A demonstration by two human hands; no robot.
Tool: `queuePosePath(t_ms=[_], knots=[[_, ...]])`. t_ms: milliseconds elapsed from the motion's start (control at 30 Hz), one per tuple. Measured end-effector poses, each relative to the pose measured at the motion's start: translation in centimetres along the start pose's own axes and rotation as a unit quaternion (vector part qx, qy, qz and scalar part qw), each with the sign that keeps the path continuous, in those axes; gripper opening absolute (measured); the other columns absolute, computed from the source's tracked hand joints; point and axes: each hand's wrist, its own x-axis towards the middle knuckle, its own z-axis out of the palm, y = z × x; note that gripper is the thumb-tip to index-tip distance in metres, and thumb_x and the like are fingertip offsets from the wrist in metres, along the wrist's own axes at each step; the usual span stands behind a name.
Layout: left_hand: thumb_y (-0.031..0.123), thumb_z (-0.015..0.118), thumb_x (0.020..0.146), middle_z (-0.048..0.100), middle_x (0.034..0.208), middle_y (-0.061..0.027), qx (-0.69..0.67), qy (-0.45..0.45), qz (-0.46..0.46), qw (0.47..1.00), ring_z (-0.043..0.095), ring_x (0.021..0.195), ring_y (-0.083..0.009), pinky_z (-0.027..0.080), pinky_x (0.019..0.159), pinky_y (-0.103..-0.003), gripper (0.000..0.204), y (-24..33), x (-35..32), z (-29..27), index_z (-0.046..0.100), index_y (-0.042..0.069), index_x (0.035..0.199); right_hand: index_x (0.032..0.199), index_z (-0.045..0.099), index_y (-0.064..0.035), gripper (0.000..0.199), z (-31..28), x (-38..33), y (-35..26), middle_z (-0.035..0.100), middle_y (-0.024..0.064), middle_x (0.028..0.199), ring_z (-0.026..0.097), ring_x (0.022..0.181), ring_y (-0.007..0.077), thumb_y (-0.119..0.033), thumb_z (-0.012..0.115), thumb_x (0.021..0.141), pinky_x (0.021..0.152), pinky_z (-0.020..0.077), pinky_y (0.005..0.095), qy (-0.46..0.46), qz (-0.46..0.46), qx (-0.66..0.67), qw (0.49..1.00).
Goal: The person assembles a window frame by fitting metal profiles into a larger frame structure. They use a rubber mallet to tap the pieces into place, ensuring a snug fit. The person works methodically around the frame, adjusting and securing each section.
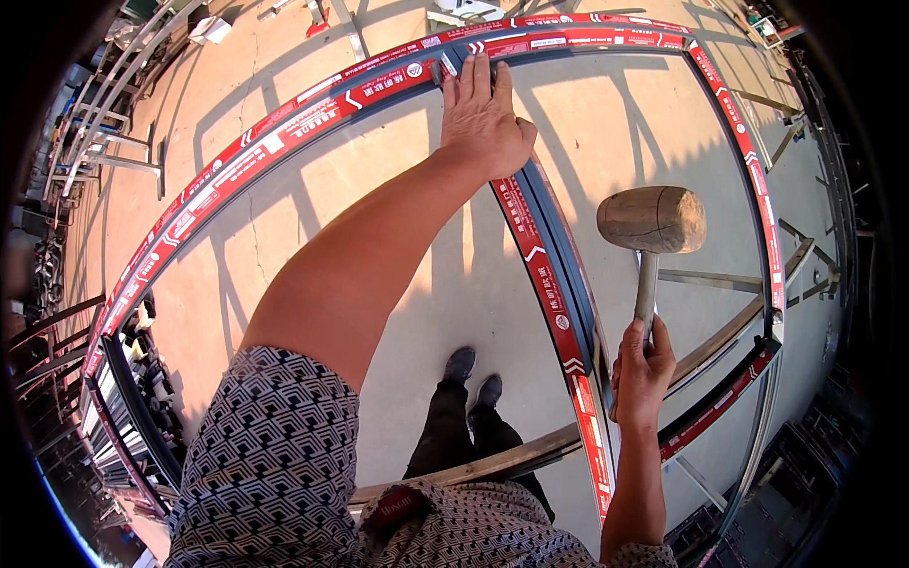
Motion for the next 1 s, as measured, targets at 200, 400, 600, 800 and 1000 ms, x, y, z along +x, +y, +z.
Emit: queuePosePath(t_ms=[200,400,600,800,1000], knots=[[0.035,0.052,0.098,0.052,0.146,-0.0182,-0.035,0.017,0.121,0.992,0.044,0.146,-0.0355,0.017,0.13,-0.06,0.044,-3.7,1.9,0.2,0.069,0.008,0.128,0.138,0.063,0.0042,0.043,-0.5,-0.5,0.7,0.05,-0.0077,0.073,0.041,0.065,0.0012,-0.03,0.067,0.112,0.056,0.0312,0.0216,-0.024,-0.03,-0.013,0.999],[0.031,0.049,0.099,0.069,0.116,-0.0103,-0.024,-0.062,0.259,0.964,0.061,0.123,-0.0295,0.034,0.124,-0.051,0.032,-6.0,4.9,-1.7,0.073,0.011,0.104,0.139,0.063,0.0065,0.045,-1.2,-0.5,0.3,0.055,-0.0043,0.081,0.045,0.074,0.0038,-0.03,0.067,0.112,0.063,0.0363,0.0224,-0.07,-0.041,-0.026,0.996],[0.028,0.048,0.097,0.076,0.103,-0.0118,0.079,-0.141,0.334,0.929,0.069,0.104,-0.0342,0.054,0.098,-0.044,0.033,-7.7,8.2,-1.9,0.076,0.01,0.1,0.142,0.06,0.0062,0.044,-2.2,0.1,-1.2,0.063,-0.0001,0.082,0.056,0.075,0.0057,-0.025,0.067,0.112,0.067,0.0462,0.0234,-0.127,-0.1,-0.052,0.985],[0.026,0.048,0.097,0.077,0.091,-0.0119,0.01,-0.069,0.336,0.939,0.072,0.09,-0.036,0.056,0.082,-0.048,0.035,-8.8,8.0,-0.5,0.078,0.01,0.088,0.142,0.061,0.0065,0.044,-0.9,0.4,-3.8,0.065,-0.0002,0.083,0.057,0.076,0.0051,-0.023,0.069,0.11,0.068,0.0466,0.023,-0.122,-0.144,-0.113,0.976],[0.038,0.059,0.09,0.071,0.07,-0.0183,-0.004,-0.107,0.316,0.943,0.071,0.066,-0.041,0.054,0.065,-0.057,0.038,-6.7,8.5,-1.2,0.07,0.013,0.063,0.143,0.061,0.0074,0.044,1.6,0.6,-5.2,0.066,-0.0007,0.085,0.055,0.075,0.0044,-0.022,0.069,0.11,0.066,0.0447,0.0226,-0.102,-0.176,-0.163,0.965]])
